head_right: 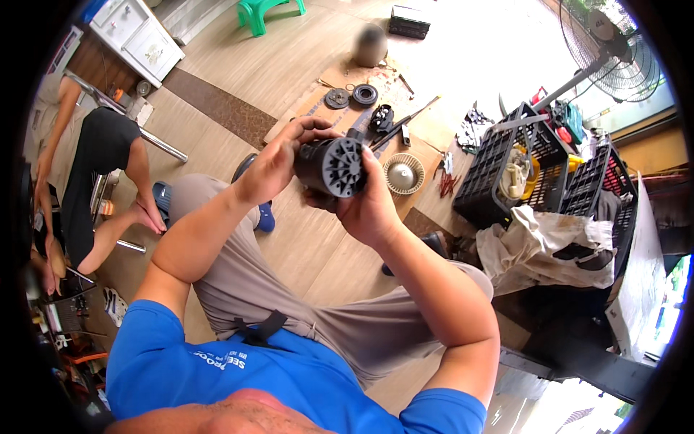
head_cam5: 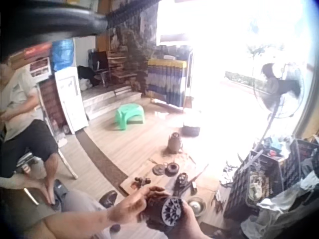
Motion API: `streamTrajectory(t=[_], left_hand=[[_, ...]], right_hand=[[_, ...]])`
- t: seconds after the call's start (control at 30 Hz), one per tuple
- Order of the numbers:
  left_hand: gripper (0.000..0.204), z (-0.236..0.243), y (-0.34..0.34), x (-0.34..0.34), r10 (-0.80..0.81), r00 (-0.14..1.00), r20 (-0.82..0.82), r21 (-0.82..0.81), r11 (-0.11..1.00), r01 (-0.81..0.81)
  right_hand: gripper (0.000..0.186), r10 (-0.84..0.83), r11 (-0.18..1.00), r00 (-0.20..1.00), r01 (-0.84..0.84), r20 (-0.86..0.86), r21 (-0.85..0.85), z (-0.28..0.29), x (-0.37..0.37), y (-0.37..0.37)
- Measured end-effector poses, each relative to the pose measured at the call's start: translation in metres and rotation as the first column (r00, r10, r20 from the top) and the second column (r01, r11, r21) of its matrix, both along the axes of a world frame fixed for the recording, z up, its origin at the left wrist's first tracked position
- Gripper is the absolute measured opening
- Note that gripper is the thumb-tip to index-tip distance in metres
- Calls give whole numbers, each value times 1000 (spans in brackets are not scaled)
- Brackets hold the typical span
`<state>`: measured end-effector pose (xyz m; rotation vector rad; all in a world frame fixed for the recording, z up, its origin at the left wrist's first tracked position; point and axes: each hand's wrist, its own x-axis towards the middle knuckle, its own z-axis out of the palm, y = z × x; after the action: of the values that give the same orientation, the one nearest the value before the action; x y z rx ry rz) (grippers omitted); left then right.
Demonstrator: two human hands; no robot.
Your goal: The person assembles a small motor by placing internal components into the housing, fitting the two halves together, and securing them with a screwdriver.
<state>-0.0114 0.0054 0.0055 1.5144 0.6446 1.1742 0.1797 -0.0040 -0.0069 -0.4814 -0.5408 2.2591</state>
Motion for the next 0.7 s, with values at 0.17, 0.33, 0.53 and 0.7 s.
streamTrajectory(t=[0.17, 0.33, 0.53, 0.7], left_hand=[[72, -5, 15, -2, 68, 980, 186, -223, 975, -25], [61, -11, 22, 1, 319, 948, 16, -622, 745, -240], [58, 0, 21, 4, -162, 630, 759, -416, 623, 662], [50, 11, 31, 15, 55, 704, 708, -484, 764, 427]], right_hand=[[70, -40, 999, 997, 40, 62, 4, 2, -1, 12], [55, -204, 939, 975, 168, 91, 299, -5, -3, 42], [46, -173, 923, 971, 101, 167, 371, 15, -3, 46], [55, -478, 607, 773, -52, 416, 793, 9, -4, 54]])
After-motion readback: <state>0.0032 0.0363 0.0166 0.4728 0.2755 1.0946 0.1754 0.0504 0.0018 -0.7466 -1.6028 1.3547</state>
